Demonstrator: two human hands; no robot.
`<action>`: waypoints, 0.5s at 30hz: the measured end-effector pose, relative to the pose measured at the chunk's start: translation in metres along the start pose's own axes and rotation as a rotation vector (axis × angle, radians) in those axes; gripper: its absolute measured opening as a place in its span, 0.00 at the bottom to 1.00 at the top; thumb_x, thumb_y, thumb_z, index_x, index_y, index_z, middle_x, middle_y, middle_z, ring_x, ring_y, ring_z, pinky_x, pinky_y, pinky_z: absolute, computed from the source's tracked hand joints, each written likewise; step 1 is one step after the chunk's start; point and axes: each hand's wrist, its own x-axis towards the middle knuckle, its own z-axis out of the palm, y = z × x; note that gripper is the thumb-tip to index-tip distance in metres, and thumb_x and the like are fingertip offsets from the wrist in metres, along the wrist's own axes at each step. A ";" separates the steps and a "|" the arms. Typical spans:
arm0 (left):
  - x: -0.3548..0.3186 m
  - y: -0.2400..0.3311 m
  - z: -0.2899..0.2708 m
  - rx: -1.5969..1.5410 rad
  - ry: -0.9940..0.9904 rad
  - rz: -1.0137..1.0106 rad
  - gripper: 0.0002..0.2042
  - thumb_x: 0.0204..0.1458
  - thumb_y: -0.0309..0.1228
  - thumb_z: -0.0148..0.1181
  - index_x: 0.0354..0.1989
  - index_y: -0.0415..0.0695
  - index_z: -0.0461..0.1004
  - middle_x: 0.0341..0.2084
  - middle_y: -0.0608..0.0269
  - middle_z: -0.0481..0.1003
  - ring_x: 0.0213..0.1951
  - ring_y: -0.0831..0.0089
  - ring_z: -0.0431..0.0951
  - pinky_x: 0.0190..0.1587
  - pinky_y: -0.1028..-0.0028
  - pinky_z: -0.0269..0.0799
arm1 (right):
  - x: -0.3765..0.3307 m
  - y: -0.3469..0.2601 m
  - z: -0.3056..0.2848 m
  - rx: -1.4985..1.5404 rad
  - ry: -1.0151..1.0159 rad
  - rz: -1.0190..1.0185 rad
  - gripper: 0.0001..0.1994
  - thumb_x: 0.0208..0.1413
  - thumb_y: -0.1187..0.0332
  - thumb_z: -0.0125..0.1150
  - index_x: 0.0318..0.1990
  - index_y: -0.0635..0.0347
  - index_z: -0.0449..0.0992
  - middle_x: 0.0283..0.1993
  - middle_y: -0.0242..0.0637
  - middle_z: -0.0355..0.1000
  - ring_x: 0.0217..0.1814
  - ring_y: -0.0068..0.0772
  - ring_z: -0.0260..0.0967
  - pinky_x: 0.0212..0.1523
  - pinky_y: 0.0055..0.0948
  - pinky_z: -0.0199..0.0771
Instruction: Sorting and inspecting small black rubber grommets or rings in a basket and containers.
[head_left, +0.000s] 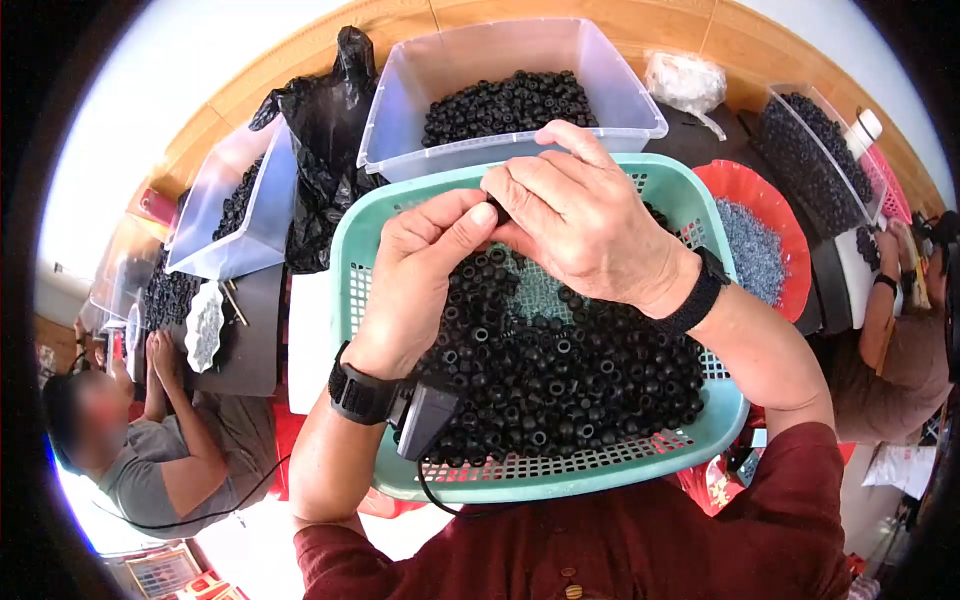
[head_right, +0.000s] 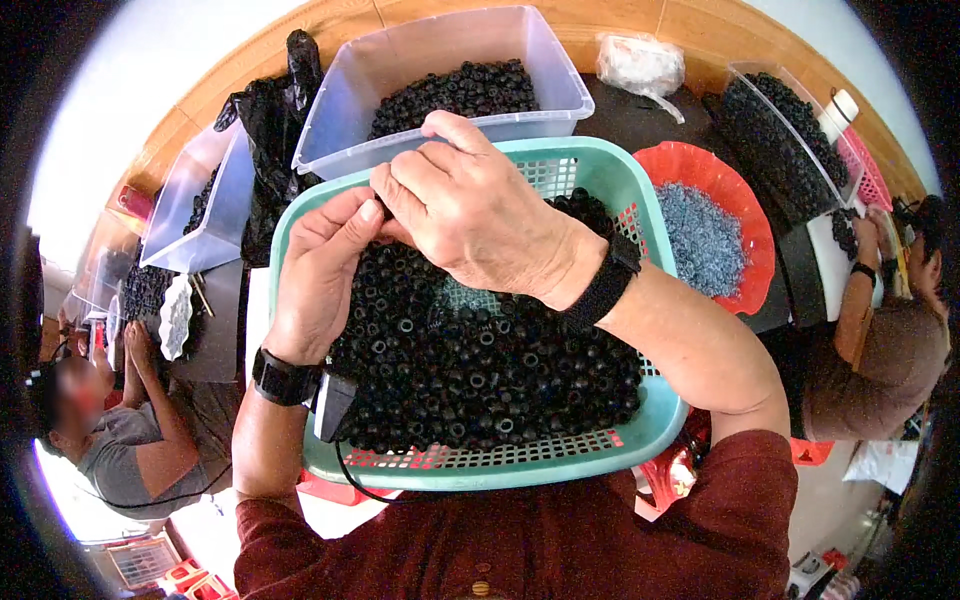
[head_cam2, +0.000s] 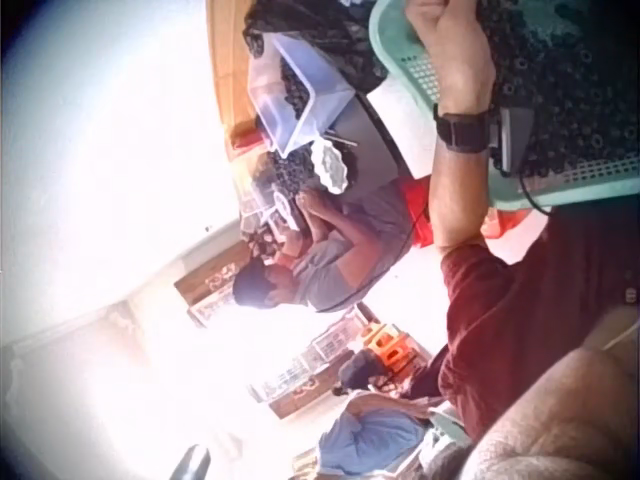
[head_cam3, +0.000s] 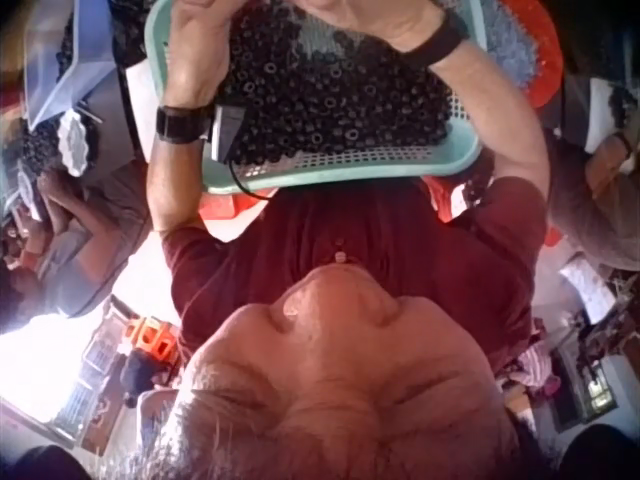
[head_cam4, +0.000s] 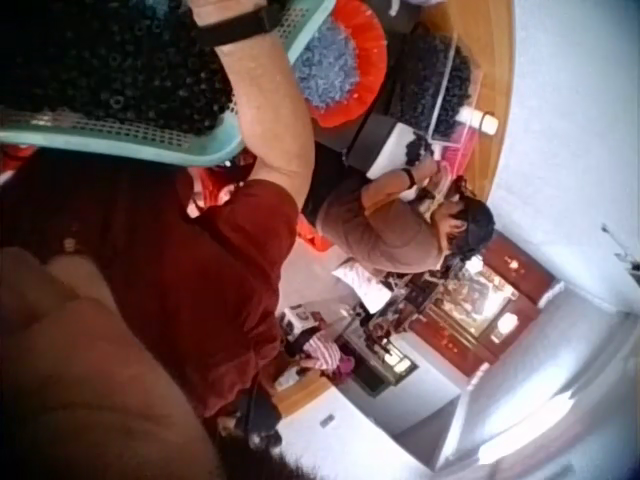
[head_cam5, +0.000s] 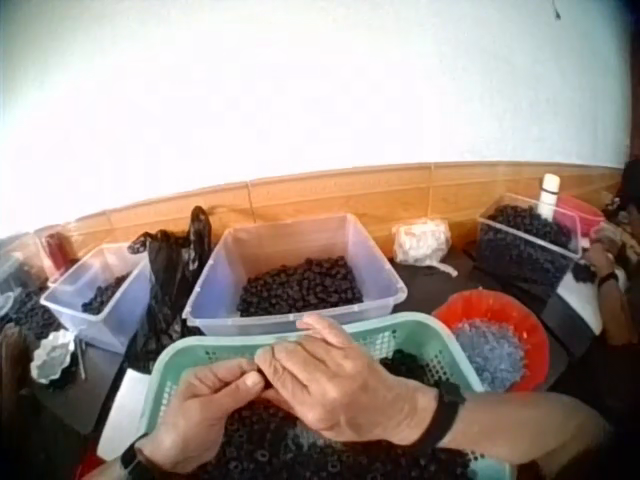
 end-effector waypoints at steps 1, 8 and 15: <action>0.001 0.000 0.000 0.027 -0.006 0.018 0.10 0.57 0.29 0.54 0.43 0.37 0.75 0.33 0.71 0.75 0.35 0.85 0.71 0.42 0.82 0.66 | -0.001 0.001 0.002 0.004 0.004 -0.027 0.14 0.48 0.64 0.58 0.37 0.68 0.73 0.30 0.35 0.65 0.32 0.30 0.68 0.55 0.38 0.62; 0.000 -0.002 0.005 0.108 0.011 0.045 0.11 0.58 0.29 0.53 0.43 0.36 0.75 0.33 0.70 0.75 0.36 0.85 0.71 0.42 0.82 0.65 | -0.003 0.006 0.007 0.001 -0.042 -0.095 0.13 0.47 0.66 0.57 0.36 0.69 0.73 0.30 0.36 0.66 0.33 0.31 0.69 0.56 0.36 0.62; -0.001 -0.001 0.002 -0.186 -0.051 -0.011 0.12 0.60 0.34 0.50 0.45 0.40 0.74 0.36 0.67 0.76 0.38 0.81 0.74 0.44 0.77 0.68 | 0.000 0.008 -0.009 0.213 -0.010 0.056 0.18 0.43 0.61 0.67 0.40 0.62 0.74 0.36 0.30 0.73 0.34 0.30 0.71 0.51 0.39 0.63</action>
